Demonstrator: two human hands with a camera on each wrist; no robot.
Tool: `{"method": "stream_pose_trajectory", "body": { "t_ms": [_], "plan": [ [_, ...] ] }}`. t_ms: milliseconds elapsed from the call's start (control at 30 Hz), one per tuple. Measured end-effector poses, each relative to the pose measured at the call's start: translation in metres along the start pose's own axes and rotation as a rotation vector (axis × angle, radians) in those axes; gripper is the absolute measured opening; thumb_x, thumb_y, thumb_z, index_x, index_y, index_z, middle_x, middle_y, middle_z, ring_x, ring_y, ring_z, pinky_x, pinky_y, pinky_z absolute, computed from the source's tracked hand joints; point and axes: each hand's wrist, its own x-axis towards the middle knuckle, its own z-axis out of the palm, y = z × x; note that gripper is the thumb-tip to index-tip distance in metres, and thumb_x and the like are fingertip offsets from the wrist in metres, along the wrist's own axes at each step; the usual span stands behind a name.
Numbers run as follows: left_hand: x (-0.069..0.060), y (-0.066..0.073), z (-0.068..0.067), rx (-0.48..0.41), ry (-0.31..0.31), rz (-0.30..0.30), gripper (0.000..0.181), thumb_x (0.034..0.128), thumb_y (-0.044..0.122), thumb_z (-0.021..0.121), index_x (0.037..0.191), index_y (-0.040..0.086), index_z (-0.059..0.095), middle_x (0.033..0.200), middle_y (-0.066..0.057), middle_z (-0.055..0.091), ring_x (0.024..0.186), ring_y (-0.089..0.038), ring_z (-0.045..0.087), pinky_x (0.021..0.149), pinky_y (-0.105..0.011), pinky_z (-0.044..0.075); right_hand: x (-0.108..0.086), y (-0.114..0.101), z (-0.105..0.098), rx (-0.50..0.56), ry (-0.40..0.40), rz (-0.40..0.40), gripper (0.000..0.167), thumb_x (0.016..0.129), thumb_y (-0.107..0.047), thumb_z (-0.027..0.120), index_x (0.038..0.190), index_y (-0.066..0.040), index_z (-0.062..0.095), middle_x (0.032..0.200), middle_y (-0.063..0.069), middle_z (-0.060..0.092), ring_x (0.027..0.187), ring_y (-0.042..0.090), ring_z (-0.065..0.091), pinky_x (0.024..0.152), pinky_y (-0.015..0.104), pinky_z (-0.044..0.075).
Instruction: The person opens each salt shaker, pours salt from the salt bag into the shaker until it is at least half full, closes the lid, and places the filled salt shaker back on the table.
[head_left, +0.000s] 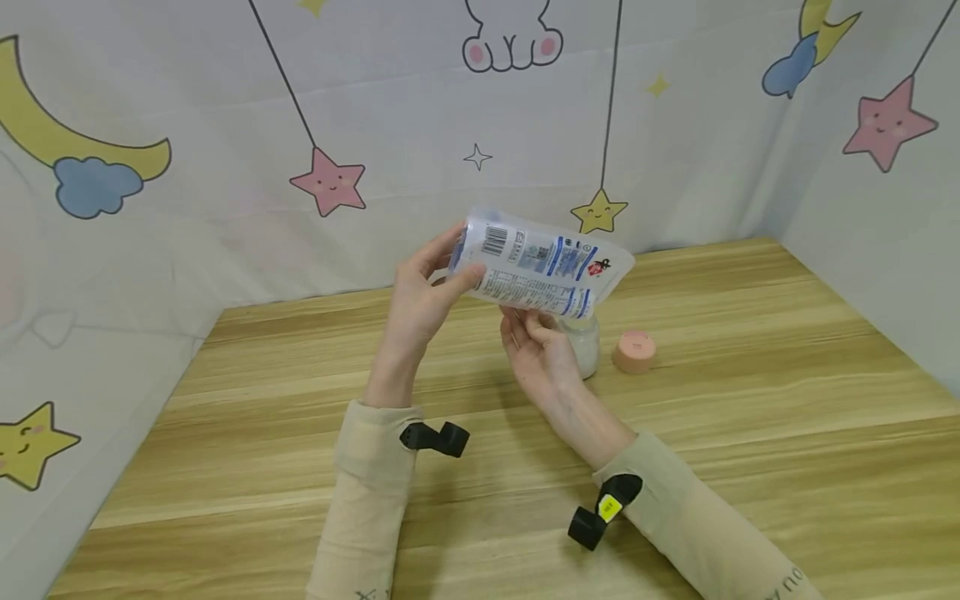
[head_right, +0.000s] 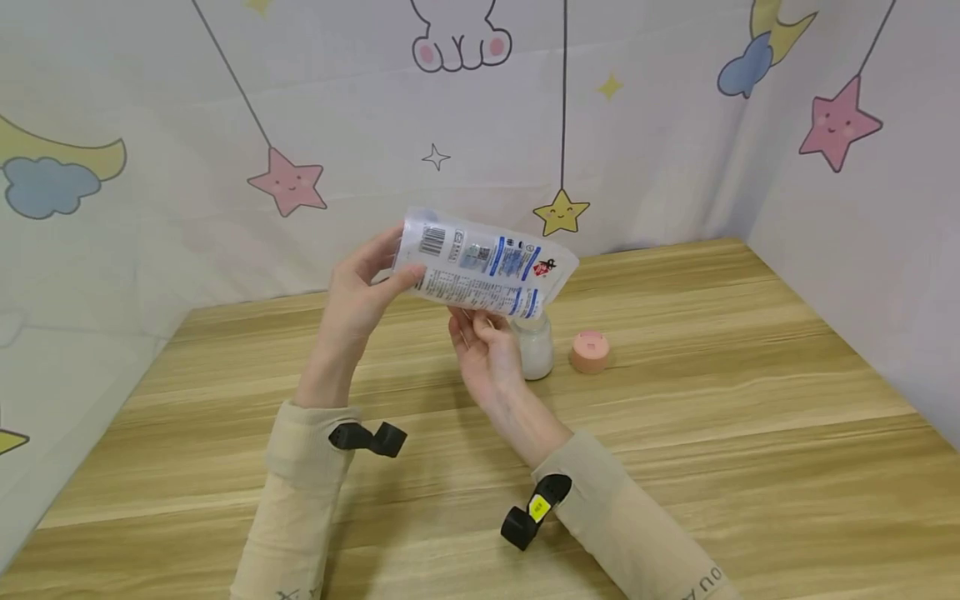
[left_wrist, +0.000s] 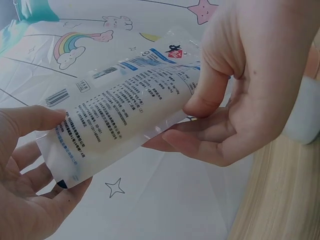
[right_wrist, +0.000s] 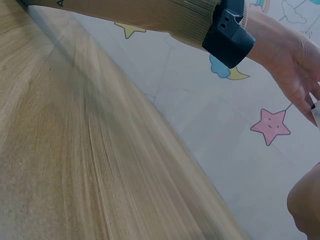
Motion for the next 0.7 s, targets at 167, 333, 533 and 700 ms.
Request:
{"method": "stream_pose_trajectory", "body": {
  "t_ms": [167,333,533,700],
  "plan": [
    [0.0009,-0.0023,0.0012,0.005,0.004,0.030,0.053,0.0863,0.010,0.069,0.137,0.016,0.054,0.124,-0.011,0.063,0.105,-0.015,0.055,0.087,-0.030,0.050,0.0012,-0.0006,-0.0010,-0.002,0.002,-0.009,0.008,0.099,-0.011,0.043,0.103,-0.015,0.048,0.100,-0.001,0.064,0.103,0.012,0.061,0.095,0.022,0.045],
    [0.0011,-0.0037,0.0016,-0.003,0.013,0.040,0.052,0.0863,0.010,0.069,0.136,0.016,0.055,0.124,-0.011,0.063,0.105,-0.015,0.056,0.088,-0.031,0.050,0.0026,-0.0011,-0.0015,-0.020,0.000,-0.005,0.010,0.100,-0.013,0.041,0.105,-0.016,0.048,0.102,0.000,0.062,0.104,0.012,0.060,0.096,0.022,0.045],
    [0.0006,-0.0045,0.0017,-0.005,0.015,0.047,0.052,0.0870,0.010,0.069,0.136,0.016,0.055,0.126,-0.011,0.062,0.105,-0.015,0.055,0.087,-0.030,0.050,0.0029,-0.0007,-0.0020,-0.022,-0.013,-0.001,0.011,0.100,-0.013,0.041,0.105,-0.016,0.051,0.102,0.000,0.064,0.103,0.012,0.061,0.093,0.022,0.046],
    [0.0008,-0.0039,0.0017,-0.012,0.015,0.038,0.051,0.0870,0.010,0.069,0.136,0.016,0.056,0.125,-0.012,0.064,0.103,-0.015,0.054,0.085,-0.029,0.049,0.0025,-0.0005,-0.0023,-0.018,-0.022,-0.006,0.010,0.099,-0.013,0.043,0.102,-0.017,0.052,0.102,-0.002,0.068,0.104,0.011,0.063,0.089,0.021,0.047]
  ]
}}
